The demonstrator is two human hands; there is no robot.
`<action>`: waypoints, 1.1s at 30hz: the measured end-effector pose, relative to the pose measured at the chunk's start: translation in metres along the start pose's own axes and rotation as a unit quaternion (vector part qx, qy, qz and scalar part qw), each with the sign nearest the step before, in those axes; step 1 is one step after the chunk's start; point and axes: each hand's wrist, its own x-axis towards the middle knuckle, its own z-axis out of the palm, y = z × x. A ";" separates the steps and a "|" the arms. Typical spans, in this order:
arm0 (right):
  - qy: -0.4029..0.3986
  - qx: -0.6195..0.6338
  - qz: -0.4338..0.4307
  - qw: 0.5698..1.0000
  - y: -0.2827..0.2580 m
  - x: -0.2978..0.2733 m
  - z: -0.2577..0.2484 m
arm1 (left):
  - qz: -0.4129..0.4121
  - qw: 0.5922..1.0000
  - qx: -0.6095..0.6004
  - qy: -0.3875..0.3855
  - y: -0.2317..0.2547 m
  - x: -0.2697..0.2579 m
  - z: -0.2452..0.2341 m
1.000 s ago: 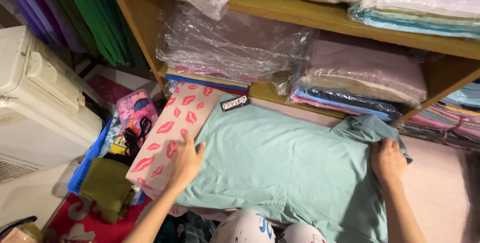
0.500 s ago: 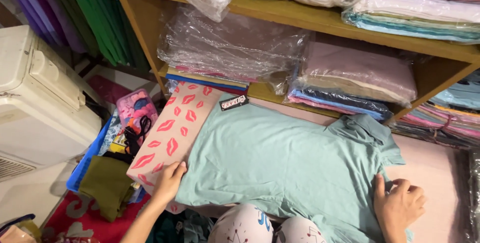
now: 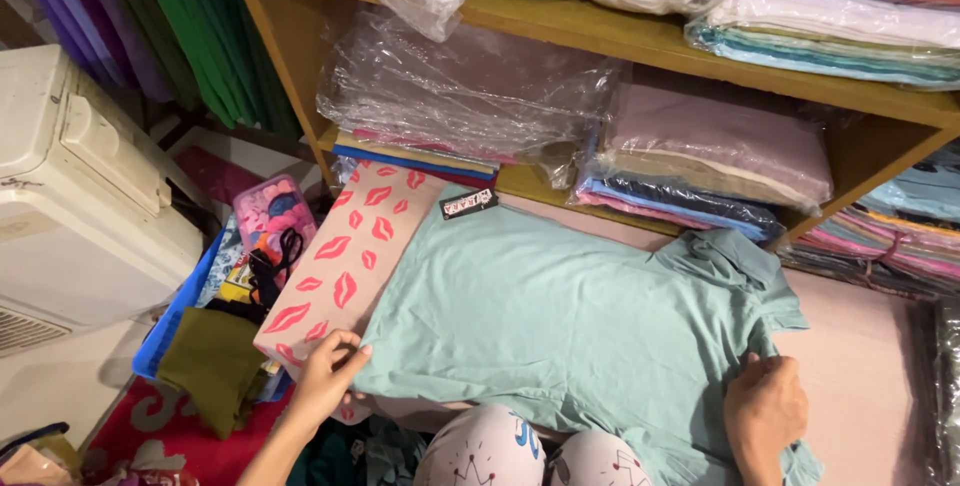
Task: Folding a light blue garment and placing it into a clear plastic bag for storage.
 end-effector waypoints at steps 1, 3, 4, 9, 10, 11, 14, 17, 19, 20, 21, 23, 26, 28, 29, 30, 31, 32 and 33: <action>-0.001 0.000 0.000 1.000 0.000 0.001 -0.003 | -0.001 1.000 0.000 0.001 -0.005 0.000 -0.002; -0.043 0.065 0.044 0.996 -0.002 0.006 -0.008 | -0.010 1.000 -0.013 -0.024 -0.014 0.001 -0.006; -0.043 0.065 0.043 0.996 0.005 0.009 -0.003 | -0.010 1.000 -0.013 -0.023 -0.014 -0.001 -0.007; -0.052 0.120 0.084 0.988 0.036 0.020 0.011 | -0.009 0.998 -0.068 -0.018 -0.031 0.002 -0.014; -0.052 0.121 0.082 0.988 0.037 0.021 0.011 | -0.008 0.997 -0.069 -0.017 -0.027 -0.001 -0.013; -0.077 0.091 0.100 0.988 0.038 0.021 0.012 | -0.027 0.996 -0.078 -0.016 -0.022 -0.004 -0.012; -0.156 0.034 0.140 0.977 0.032 0.024 -0.004 | -0.066 0.994 -0.080 -0.020 -0.015 -0.012 -0.011; -0.232 -0.017 0.155 0.960 0.028 0.017 -0.023 | -0.101 0.991 -0.087 -0.022 -0.021 -0.015 -0.013; -0.254 -0.041 0.149 0.955 0.035 0.011 -0.026 | -0.116 0.988 -0.102 -0.022 -0.027 -0.015 -0.015; -0.260 -0.051 0.140 0.954 0.041 0.009 -0.023 | -0.105 0.984 -0.132 -0.052 -0.030 -0.013 -0.017; -0.265 -0.061 0.131 0.953 0.047 0.007 -0.020 | -0.095 0.979 -0.162 -0.082 -0.033 -0.012 -0.019; -0.244 -0.049 0.124 0.960 0.050 0.005 -0.014 | -0.085 0.978 -0.170 -0.087 -0.044 -0.004 -0.022; -0.231 -0.037 0.110 0.966 0.053 0.006 -0.019 | -0.087 0.978 -0.173 -0.075 -0.041 -0.004 -0.021; -0.238 -0.036 0.102 0.965 0.053 0.011 -0.028 | -0.097 0.979 -0.168 -0.057 -0.036 -0.006 -0.020; -0.224 -0.040 0.090 0.970 0.053 0.014 -0.034 | -0.097 0.979 -0.172 -0.045 -0.035 -0.006 -0.021; -0.209 -0.045 0.079 0.974 0.054 0.017 -0.039 | -0.096 0.979 -0.175 -0.036 -0.033 -0.005 -0.021; -0.208 -0.044 0.080 0.974 0.054 0.018 -0.038 | -0.095 0.979 -0.175 -0.036 -0.029 -0.008 -0.020; -0.206 -0.059 0.077 0.974 0.056 0.018 -0.037 | -0.097 0.985 -0.143 -0.019 -0.025 -0.013 -0.019; -0.205 -0.074 0.075 0.973 0.058 0.019 -0.037 | -0.099 0.989 -0.110 -0.002 -0.022 -0.017 -0.017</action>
